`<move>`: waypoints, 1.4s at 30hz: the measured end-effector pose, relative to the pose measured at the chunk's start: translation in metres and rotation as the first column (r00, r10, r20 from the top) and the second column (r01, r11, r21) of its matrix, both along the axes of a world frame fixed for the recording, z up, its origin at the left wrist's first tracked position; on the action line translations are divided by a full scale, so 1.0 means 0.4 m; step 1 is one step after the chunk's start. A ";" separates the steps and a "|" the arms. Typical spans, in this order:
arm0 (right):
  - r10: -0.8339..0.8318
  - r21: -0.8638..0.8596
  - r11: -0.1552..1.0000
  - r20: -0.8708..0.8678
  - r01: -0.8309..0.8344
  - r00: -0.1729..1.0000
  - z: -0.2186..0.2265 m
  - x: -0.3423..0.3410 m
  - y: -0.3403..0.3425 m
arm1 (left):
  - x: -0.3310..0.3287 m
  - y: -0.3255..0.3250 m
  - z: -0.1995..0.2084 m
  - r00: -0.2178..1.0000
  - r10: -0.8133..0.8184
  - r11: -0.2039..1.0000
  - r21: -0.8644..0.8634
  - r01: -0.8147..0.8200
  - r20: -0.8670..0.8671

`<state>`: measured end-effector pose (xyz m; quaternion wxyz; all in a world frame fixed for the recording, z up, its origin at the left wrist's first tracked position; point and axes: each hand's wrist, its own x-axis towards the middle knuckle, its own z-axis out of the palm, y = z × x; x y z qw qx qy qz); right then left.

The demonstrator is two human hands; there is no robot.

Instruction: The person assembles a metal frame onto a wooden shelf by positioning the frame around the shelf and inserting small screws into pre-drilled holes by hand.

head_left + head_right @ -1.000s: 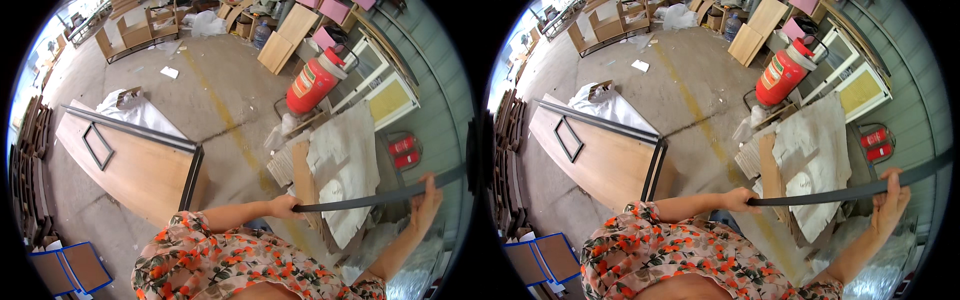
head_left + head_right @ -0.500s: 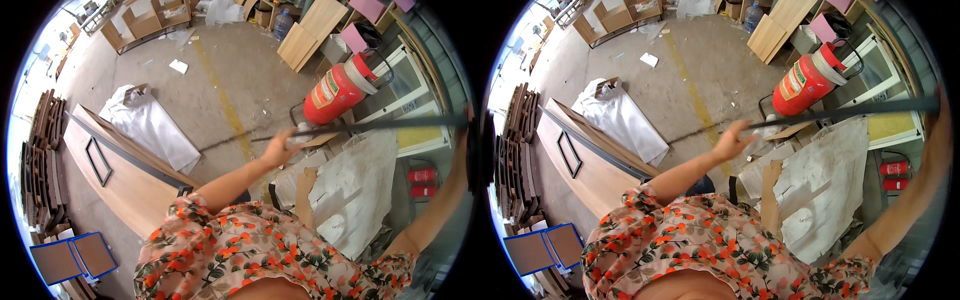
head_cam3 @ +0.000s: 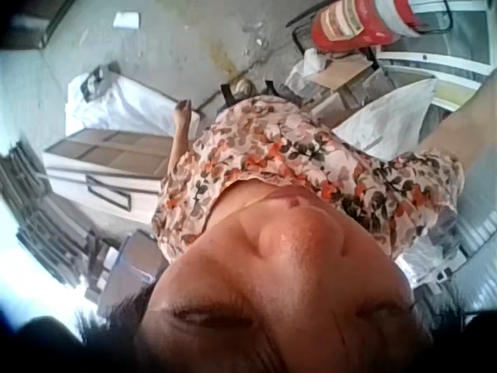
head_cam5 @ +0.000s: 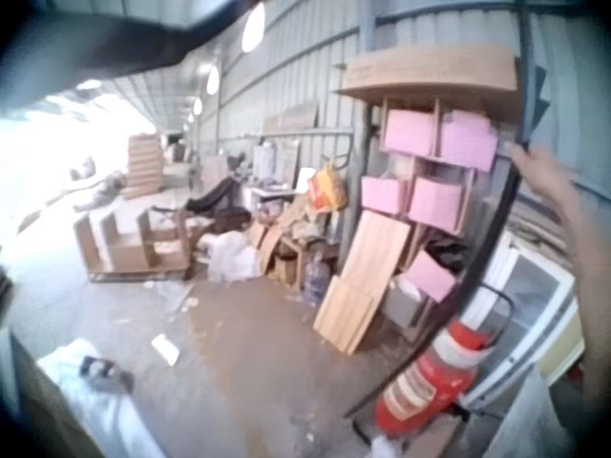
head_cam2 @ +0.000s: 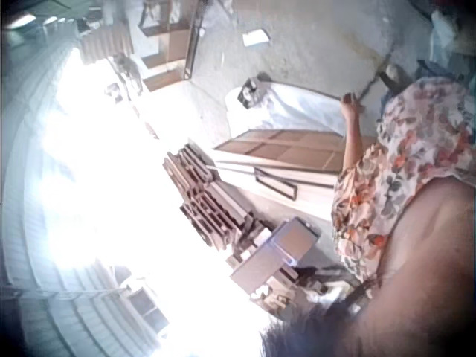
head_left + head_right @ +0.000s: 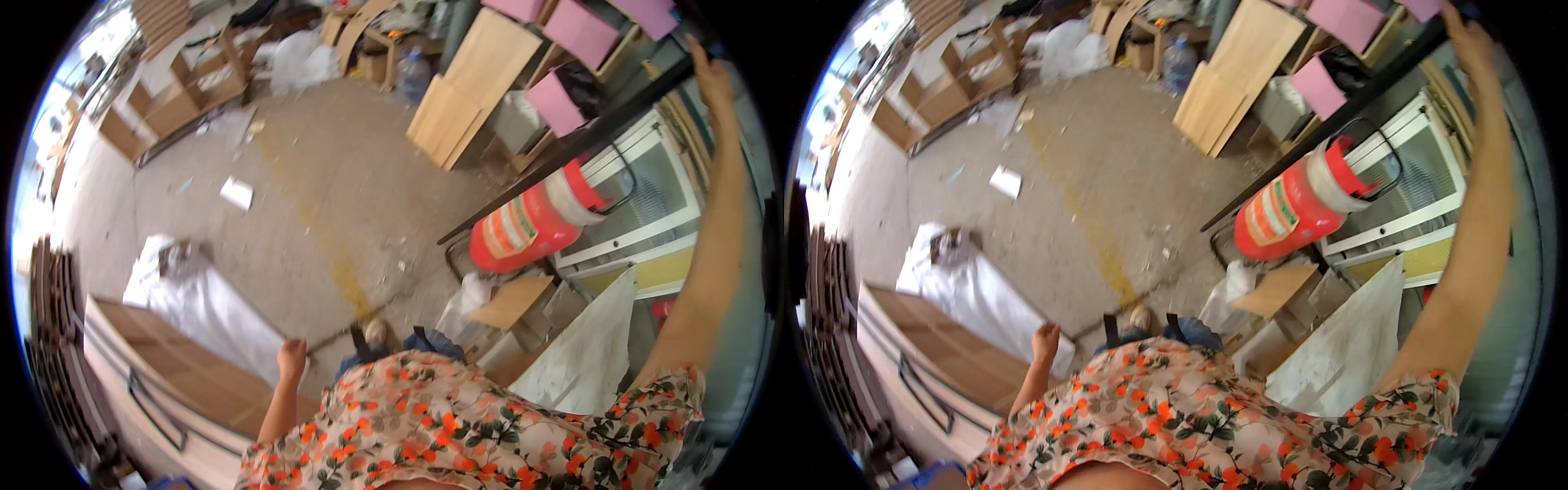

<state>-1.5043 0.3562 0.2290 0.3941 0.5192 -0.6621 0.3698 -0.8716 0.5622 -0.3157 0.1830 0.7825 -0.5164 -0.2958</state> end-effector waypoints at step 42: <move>-0.299 0.476 0.876 0.402 0.081 0.865 -0.465 -0.607 -1.112 | -0.256 -0.720 0.070 0.984 -0.094 0.909 0.417 0.022 0.152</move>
